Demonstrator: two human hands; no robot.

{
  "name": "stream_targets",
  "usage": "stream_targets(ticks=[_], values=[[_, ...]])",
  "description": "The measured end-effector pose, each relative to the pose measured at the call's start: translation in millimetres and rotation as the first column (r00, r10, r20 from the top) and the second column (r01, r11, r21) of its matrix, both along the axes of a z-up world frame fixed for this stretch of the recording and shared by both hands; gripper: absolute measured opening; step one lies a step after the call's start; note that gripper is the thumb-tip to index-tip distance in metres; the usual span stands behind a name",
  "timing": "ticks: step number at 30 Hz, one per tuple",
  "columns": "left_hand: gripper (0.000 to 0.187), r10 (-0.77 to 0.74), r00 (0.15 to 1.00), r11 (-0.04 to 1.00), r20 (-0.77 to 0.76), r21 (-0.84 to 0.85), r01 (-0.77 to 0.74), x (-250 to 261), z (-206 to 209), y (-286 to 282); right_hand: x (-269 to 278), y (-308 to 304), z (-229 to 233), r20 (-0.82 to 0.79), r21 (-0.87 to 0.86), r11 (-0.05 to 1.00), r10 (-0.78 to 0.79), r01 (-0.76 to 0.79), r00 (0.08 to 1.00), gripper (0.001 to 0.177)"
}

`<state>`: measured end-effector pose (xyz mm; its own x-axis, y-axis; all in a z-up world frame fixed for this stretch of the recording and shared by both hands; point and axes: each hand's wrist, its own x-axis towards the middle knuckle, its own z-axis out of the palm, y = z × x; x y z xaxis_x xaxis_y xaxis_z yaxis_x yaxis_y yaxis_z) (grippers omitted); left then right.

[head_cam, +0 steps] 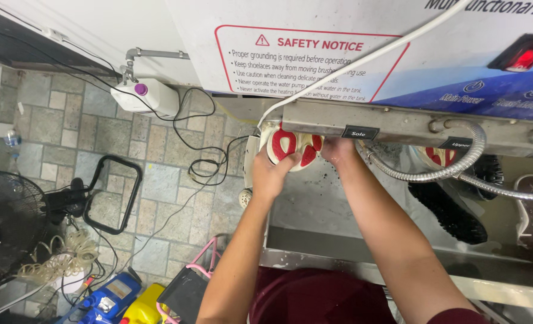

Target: The person cleans a blue and white sneaker using a multifunctional shoe washing machine. They scrub the sole and upper with a brush, rinse the shoe with a handheld spray nozzle, and wipe the surface with a cloth. The person handles the shoe one at a time, focusing on different sections of the sole and upper.

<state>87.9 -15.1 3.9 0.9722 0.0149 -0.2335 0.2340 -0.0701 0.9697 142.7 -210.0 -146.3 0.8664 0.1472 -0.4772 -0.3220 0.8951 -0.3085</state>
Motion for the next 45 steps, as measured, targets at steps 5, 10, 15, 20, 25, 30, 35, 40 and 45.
stream_targets(ticks=[5,10,15,20,25,30,35,40,45], values=[[0.048,0.006,1.000,0.995,-0.010,0.101,-0.005,-6.0,8.5,1.6,5.5,10.0,2.0,-0.049,0.064,0.998,-0.015,0.019,0.999,0.060],[0.059,0.035,0.999,0.999,0.008,0.038,-0.035,-25.6,16.2,1.0,-0.9,11.9,-4.9,-0.044,0.077,0.997,0.002,0.001,0.999,0.057],[0.064,0.041,0.997,0.999,0.068,-0.026,-0.039,-42.0,23.1,0.2,-9.1,18.3,-5.2,-0.092,0.066,0.998,-0.013,0.019,0.996,0.056],[0.059,0.045,0.999,0.999,0.029,-0.006,-0.045,-25.9,16.9,-4.0,6.0,10.5,-7.2,-0.129,0.013,0.999,-0.048,0.050,0.990,0.059],[0.051,0.029,0.999,0.999,-0.028,0.019,-0.028,-19.3,20.0,-1.6,3.9,8.8,-0.7,-0.130,-0.045,0.999,-0.037,0.031,0.991,0.055],[0.061,0.042,0.998,0.998,0.049,-0.056,-0.040,-43.8,22.6,-3.2,-1.9,18.5,14.5,-0.110,-0.050,0.999,-0.021,0.016,0.994,0.051],[0.065,0.048,0.996,0.998,0.079,0.025,-0.050,-56.5,30.0,-2.6,-8.6,21.3,10.2,-0.111,-0.018,1.000,-0.016,0.014,0.994,0.048],[0.061,0.049,0.998,0.994,0.025,0.096,-0.052,-42.9,37.7,-3.7,-3.9,17.4,-8.1,-0.063,-0.005,1.000,-0.013,0.013,0.998,0.050],[0.059,0.031,1.000,0.991,0.003,0.131,-0.031,-29.7,36.5,-0.8,-0.2,17.7,0.4,-0.097,-0.016,0.999,-0.039,0.038,0.995,0.063]])
